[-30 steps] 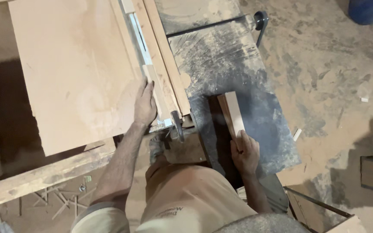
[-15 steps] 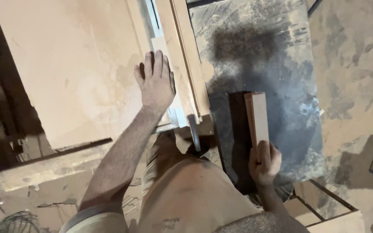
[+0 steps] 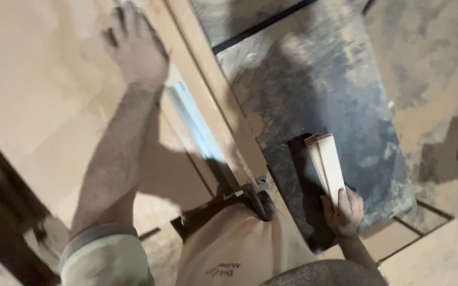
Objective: The person cuts narrow wooden strips into shorter pieces on a table saw, pushing each strip along the fence and past the blade. They stack the cut pieces on the side table, gather the stack, and continue cutting more strips.
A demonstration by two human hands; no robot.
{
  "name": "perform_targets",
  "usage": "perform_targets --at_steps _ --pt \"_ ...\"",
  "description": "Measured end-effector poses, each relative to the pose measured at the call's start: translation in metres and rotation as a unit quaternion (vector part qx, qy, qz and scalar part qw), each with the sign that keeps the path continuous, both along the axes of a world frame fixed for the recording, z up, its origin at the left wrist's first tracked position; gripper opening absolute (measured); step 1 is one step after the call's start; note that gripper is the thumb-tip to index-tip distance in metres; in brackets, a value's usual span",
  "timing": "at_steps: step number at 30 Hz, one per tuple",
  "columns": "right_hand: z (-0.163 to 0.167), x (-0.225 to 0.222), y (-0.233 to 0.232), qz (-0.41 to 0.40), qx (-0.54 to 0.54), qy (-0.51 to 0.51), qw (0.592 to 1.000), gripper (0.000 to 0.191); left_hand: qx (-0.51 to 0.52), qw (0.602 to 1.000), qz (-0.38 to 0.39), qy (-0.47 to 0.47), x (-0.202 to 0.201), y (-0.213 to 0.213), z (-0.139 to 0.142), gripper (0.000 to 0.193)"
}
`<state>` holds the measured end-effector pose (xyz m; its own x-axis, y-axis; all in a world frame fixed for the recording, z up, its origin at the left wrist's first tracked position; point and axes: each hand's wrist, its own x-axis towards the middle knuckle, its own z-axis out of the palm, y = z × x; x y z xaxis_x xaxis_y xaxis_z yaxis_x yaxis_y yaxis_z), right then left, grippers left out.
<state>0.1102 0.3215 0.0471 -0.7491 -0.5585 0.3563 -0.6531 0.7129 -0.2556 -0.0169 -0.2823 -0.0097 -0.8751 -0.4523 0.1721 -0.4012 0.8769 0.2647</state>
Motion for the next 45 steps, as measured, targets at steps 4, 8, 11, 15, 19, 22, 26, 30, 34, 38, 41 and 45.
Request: perform_targets --at_steps 4,8,11,15,19,22,26,30,34,38,41,45 --pt "-0.002 -0.003 0.001 -0.046 0.000 0.012 0.999 0.057 0.004 0.998 -0.024 0.056 -0.060 -0.070 -0.004 0.045" --pt "-0.002 -0.001 -0.016 -0.158 -0.036 -0.009 0.987 0.060 0.003 0.994 -0.059 0.090 -0.109 -0.109 0.028 0.048" --pt "-0.004 0.008 -0.049 -0.306 -0.356 -0.174 0.866 0.058 0.057 0.980 -0.073 0.177 -0.108 -0.091 0.053 0.049" --pt "0.008 0.025 -0.082 -0.299 -0.636 -0.326 0.632 0.052 0.270 0.893 -0.131 0.335 -0.032 0.029 0.099 0.051" --pt "0.034 0.035 -0.111 -0.210 -0.653 -0.394 0.612 0.050 0.468 0.825 -0.266 0.172 0.077 0.193 0.130 0.053" --pt "0.058 0.040 -0.127 -0.161 -0.645 -0.437 0.606 0.051 0.488 0.800 -0.299 0.183 0.130 0.280 0.141 0.056" --pt "0.067 0.045 -0.128 -0.115 -0.636 -0.432 0.629 0.055 0.589 0.786 -0.174 0.070 0.149 0.319 0.145 0.043" --pt "0.042 0.048 -0.100 -0.114 -0.603 -0.446 0.652 0.054 0.665 0.730 -0.131 0.082 0.157 0.306 0.144 0.037" --pt "0.016 0.039 -0.053 -0.105 -0.361 -0.200 0.905 0.051 0.729 0.644 -0.043 0.226 0.179 0.273 0.124 0.059" --pt "0.021 0.023 -0.014 -0.009 -0.170 0.019 0.985 0.044 0.542 0.788 0.118 0.266 0.193 0.232 0.084 0.057" --pt "0.034 0.016 -0.005 0.026 -0.106 -0.028 0.994 0.046 0.394 0.871 0.097 0.277 0.187 0.207 0.054 0.051" --pt "0.035 0.016 -0.008 0.085 -0.139 -0.007 0.987 0.065 0.234 0.948 0.056 0.208 0.172 0.202 0.034 0.038"
